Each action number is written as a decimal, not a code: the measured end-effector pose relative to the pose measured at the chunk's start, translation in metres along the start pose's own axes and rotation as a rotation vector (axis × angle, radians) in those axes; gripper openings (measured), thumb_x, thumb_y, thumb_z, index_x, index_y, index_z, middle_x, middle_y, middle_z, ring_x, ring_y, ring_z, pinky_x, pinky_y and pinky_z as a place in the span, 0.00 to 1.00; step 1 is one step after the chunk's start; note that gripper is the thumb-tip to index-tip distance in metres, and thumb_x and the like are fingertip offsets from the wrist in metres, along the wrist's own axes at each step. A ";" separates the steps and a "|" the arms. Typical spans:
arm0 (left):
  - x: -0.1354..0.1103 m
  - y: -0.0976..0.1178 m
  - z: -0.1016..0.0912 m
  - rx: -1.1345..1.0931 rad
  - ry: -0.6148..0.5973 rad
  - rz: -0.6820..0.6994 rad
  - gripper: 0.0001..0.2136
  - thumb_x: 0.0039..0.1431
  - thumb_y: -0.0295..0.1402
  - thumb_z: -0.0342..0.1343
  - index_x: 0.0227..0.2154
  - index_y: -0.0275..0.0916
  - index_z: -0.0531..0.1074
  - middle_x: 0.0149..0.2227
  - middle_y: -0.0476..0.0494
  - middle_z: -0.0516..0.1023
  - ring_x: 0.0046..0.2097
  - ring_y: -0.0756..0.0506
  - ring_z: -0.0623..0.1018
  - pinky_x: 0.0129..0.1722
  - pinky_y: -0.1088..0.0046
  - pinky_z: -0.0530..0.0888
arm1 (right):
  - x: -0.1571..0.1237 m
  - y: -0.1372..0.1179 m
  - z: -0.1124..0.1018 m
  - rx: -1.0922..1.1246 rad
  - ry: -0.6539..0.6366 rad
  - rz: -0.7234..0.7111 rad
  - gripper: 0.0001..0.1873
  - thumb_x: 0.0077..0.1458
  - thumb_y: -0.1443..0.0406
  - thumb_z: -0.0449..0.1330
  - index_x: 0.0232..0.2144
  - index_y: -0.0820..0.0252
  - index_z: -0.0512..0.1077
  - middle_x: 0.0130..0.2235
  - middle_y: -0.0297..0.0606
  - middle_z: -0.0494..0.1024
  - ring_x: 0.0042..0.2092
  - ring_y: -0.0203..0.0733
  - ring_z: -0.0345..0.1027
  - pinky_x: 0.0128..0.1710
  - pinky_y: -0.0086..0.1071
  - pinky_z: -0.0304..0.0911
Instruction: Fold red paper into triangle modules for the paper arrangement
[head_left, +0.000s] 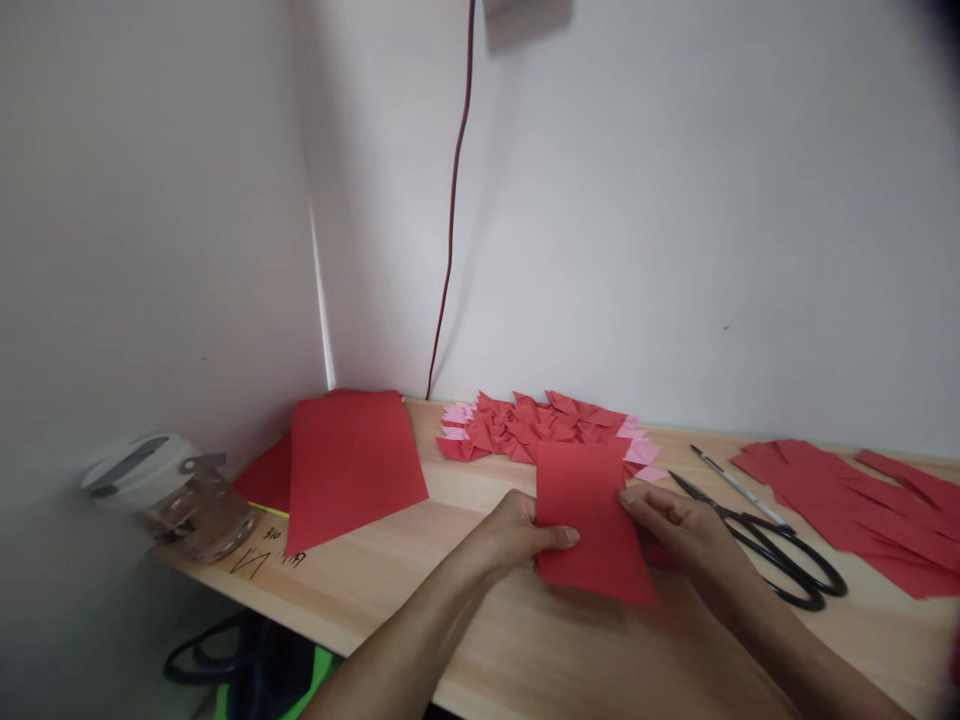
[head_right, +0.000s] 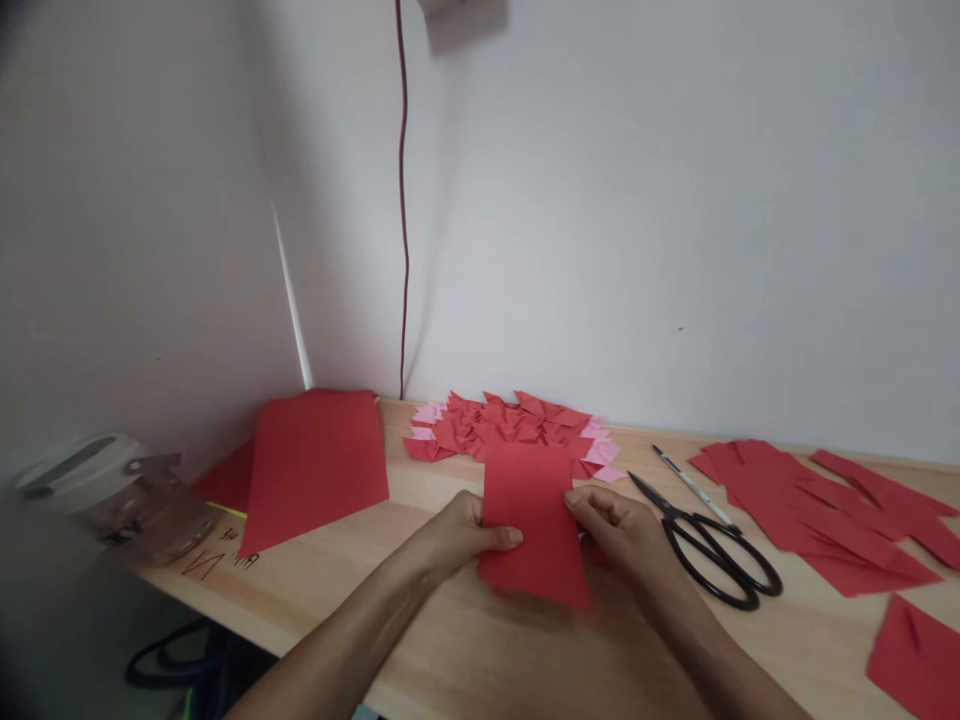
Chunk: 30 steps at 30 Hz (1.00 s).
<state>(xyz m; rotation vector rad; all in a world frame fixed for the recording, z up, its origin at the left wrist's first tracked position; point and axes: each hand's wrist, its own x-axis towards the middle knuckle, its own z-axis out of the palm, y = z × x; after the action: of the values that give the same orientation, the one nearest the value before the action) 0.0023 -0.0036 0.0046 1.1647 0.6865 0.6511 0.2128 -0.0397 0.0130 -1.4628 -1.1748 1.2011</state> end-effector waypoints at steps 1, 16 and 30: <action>0.000 -0.001 0.000 -0.004 -0.006 0.000 0.24 0.39 0.41 0.69 0.39 0.31 0.79 0.39 0.36 0.80 0.38 0.42 0.78 0.40 0.67 0.72 | 0.000 -0.001 0.000 -0.002 0.014 -0.002 0.22 0.46 0.45 0.61 0.25 0.58 0.71 0.28 0.35 0.72 0.29 0.38 0.65 0.25 0.28 0.60; -0.005 0.001 0.002 0.024 -0.072 -0.036 0.20 0.40 0.35 0.68 0.39 0.33 0.79 0.41 0.38 0.79 0.39 0.44 0.77 0.44 0.67 0.70 | -0.004 -0.005 -0.005 0.034 0.020 -0.124 0.21 0.52 0.48 0.57 0.24 0.58 0.67 0.26 0.33 0.69 0.28 0.37 0.63 0.27 0.29 0.62; 0.000 -0.001 0.004 -0.018 0.060 -0.019 0.23 0.37 0.39 0.70 0.37 0.30 0.79 0.38 0.35 0.80 0.39 0.41 0.78 0.44 0.64 0.71 | -0.003 -0.005 0.001 0.084 -0.003 -0.007 0.23 0.48 0.44 0.58 0.24 0.58 0.71 0.24 0.34 0.73 0.25 0.39 0.66 0.24 0.29 0.62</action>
<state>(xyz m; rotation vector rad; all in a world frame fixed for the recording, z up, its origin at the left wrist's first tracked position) 0.0050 -0.0061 0.0046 1.1245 0.7405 0.6772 0.2107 -0.0412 0.0184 -1.3934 -1.1176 1.2339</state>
